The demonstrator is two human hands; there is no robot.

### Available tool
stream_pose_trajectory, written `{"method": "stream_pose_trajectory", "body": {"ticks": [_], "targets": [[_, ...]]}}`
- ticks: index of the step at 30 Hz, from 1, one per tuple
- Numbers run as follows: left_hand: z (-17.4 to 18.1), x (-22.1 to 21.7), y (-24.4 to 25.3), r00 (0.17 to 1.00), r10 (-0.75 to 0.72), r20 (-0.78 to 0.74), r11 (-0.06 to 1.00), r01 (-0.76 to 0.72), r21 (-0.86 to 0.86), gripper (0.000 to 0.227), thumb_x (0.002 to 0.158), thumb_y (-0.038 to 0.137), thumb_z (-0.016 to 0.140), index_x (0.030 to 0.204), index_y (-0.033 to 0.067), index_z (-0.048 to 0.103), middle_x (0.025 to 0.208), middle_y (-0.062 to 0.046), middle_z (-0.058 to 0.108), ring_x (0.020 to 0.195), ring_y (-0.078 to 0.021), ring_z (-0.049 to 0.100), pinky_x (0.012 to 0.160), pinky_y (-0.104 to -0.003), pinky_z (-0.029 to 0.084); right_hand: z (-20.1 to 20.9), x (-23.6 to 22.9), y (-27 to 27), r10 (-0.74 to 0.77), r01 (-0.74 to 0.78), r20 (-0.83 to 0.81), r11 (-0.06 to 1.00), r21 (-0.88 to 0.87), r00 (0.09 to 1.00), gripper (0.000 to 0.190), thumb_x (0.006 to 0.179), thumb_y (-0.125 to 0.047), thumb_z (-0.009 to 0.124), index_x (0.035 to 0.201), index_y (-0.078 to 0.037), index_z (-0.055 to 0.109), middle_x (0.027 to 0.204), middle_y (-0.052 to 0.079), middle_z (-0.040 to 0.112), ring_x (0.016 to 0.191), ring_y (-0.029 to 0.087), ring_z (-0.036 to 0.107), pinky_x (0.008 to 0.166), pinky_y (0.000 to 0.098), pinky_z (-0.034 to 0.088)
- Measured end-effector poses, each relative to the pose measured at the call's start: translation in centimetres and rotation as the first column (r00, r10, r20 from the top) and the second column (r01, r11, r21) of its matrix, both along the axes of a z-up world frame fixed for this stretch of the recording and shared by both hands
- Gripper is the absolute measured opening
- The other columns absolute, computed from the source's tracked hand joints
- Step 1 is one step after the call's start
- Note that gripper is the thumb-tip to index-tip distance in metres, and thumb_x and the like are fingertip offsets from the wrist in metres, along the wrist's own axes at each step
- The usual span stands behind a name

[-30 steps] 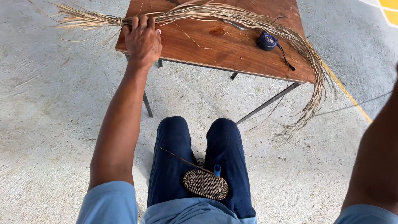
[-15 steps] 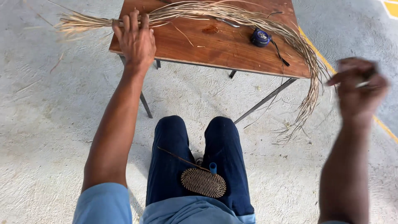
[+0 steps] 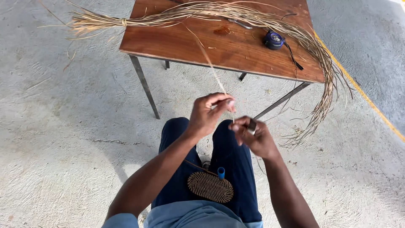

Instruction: Manually weaving natural plant fibers into a small structured object.

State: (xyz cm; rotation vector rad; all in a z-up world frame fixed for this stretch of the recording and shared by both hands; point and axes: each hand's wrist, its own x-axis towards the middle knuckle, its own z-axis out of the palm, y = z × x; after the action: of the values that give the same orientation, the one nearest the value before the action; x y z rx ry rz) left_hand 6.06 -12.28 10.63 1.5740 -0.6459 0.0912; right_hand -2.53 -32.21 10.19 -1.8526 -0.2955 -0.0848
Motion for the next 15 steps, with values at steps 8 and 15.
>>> {"method": "stream_pose_trajectory", "body": {"ticks": [8,15], "targets": [[-2.0,5.3,4.4,0.995,0.078,-0.062,0.944,-0.093,-0.317,0.019,0.103,0.022,0.068,0.104,0.0030,0.073,0.091,-0.011,0.078,0.086,-0.0172,0.080,0.074,-0.032,0.063,-11.4,-8.0,-10.4,0.013,-0.092,-0.333,0.971,-0.223,0.943,0.022,0.098,-0.019,0.060,0.104,-0.002,0.074,0.088,0.008,0.079,0.062,0.013,0.069,0.056,0.0309,0.062],[-1.6,7.9,7.4,0.970,0.208,-0.125,0.914,-0.238,-0.329,0.019,0.102,0.022,0.071,0.098,0.0036,0.074,0.085,-0.011,0.078,0.083,-0.0161,0.080,0.068,-0.029,0.064,-19.6,-15.2,-21.2,-0.348,0.018,-0.613,0.878,-0.478,0.709,0.027,0.097,-0.026,0.064,0.108,-0.006,0.078,0.075,0.011,0.076,0.069,0.015,0.071,0.064,0.0342,0.059]]}}
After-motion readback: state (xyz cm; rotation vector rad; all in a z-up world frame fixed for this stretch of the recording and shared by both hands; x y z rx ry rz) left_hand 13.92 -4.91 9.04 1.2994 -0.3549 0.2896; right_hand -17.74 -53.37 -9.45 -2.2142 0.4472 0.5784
